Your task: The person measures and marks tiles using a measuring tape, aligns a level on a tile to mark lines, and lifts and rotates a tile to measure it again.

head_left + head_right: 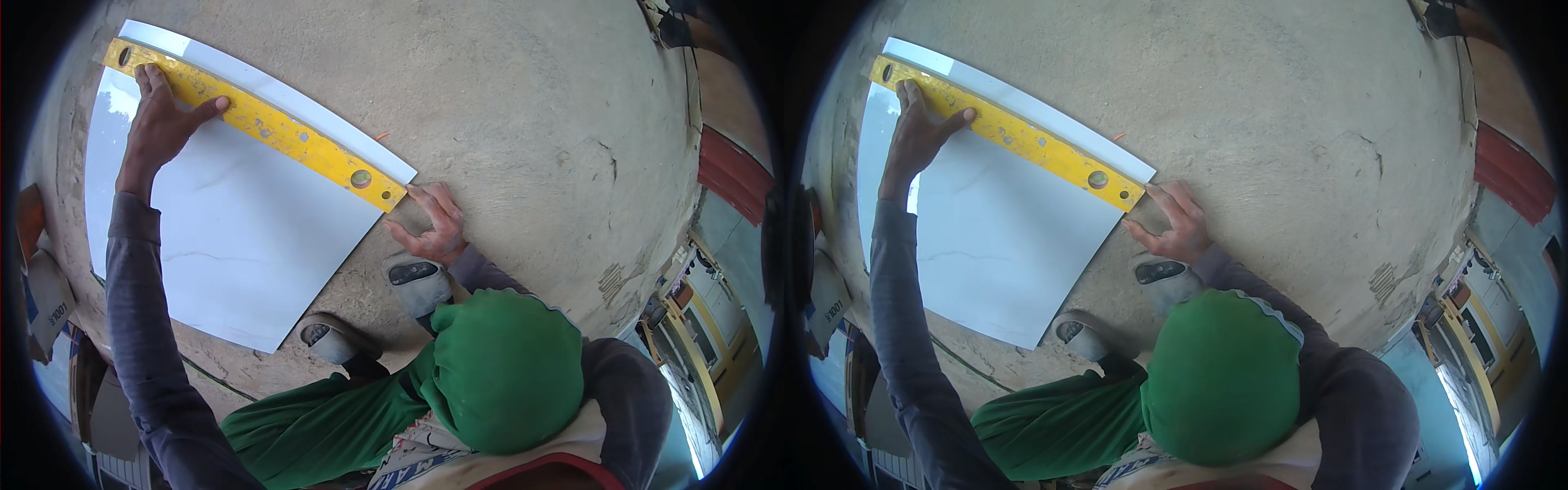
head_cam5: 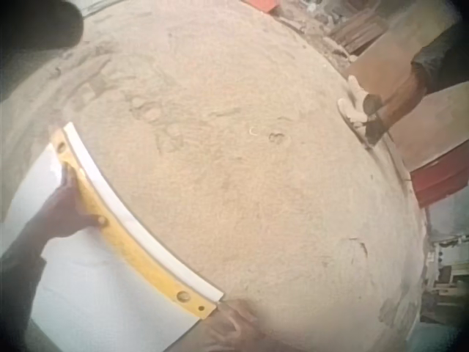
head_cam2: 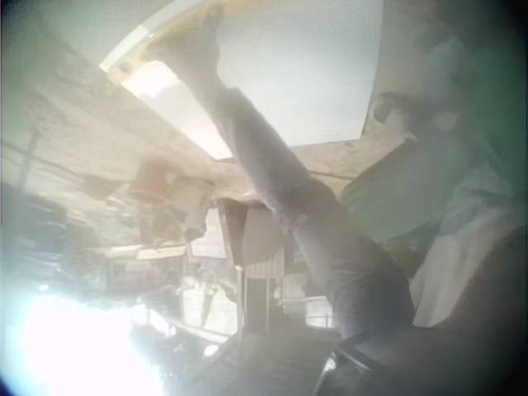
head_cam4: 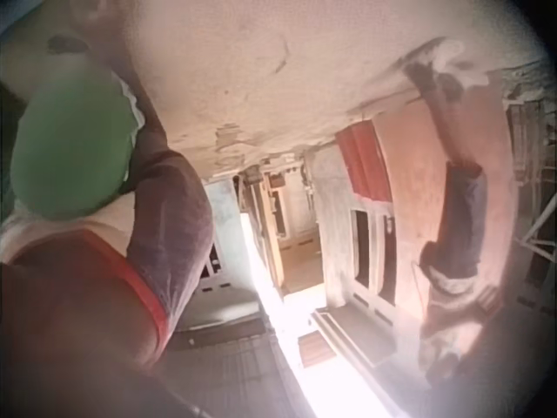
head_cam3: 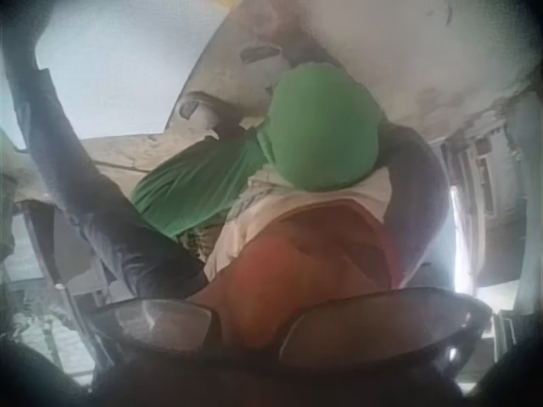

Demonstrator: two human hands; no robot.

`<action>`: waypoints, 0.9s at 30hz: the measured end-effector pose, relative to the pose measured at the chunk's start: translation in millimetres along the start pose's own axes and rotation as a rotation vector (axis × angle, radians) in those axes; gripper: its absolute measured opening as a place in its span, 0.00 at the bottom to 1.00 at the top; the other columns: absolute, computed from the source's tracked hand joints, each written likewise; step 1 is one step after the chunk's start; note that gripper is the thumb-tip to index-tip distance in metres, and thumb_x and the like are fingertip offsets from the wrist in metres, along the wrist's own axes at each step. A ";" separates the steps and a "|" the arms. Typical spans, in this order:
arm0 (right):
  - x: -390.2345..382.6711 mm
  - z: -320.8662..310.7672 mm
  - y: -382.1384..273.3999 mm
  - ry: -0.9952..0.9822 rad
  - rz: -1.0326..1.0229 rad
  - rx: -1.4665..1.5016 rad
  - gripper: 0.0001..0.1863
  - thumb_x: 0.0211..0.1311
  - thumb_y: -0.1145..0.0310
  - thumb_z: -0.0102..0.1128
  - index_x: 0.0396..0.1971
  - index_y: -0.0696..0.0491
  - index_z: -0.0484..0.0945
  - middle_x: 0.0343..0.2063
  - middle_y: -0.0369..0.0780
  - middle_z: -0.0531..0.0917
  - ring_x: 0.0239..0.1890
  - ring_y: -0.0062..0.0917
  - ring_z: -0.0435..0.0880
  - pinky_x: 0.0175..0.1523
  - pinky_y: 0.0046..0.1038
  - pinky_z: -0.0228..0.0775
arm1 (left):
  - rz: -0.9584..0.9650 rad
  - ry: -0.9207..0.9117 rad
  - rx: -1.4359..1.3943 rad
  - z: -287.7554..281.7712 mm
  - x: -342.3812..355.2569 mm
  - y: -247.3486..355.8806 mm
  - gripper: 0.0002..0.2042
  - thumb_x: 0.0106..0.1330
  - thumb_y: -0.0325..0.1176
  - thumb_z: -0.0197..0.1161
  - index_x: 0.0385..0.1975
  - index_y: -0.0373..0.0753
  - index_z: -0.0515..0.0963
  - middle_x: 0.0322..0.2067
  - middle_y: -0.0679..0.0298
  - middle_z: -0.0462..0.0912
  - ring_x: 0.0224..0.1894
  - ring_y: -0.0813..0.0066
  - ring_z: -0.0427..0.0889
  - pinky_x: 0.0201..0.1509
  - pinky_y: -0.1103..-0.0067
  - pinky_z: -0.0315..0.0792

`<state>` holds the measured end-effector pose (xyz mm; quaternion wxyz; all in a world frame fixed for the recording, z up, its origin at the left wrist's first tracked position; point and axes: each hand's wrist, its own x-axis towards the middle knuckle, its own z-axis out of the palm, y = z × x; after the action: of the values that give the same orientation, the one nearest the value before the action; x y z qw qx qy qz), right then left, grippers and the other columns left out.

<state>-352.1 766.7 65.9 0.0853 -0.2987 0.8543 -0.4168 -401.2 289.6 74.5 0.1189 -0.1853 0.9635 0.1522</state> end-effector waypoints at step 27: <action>148.1 37.8 -81.9 -0.405 -0.090 -0.233 0.21 0.65 0.67 0.73 0.51 0.69 0.86 0.35 0.46 0.81 0.41 0.38 0.83 0.44 0.37 0.80 | -0.234 -0.092 -0.060 -37.3 -8.9 40.7 0.73 0.46 0.57 0.88 0.78 0.15 0.44 0.80 0.26 0.42 0.85 0.35 0.41 0.87 0.57 0.44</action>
<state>-420.7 616.8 119.6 0.2011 -0.4218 0.8480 -0.2502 -415.7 315.9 121.6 0.1742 -0.2927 0.9239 0.1744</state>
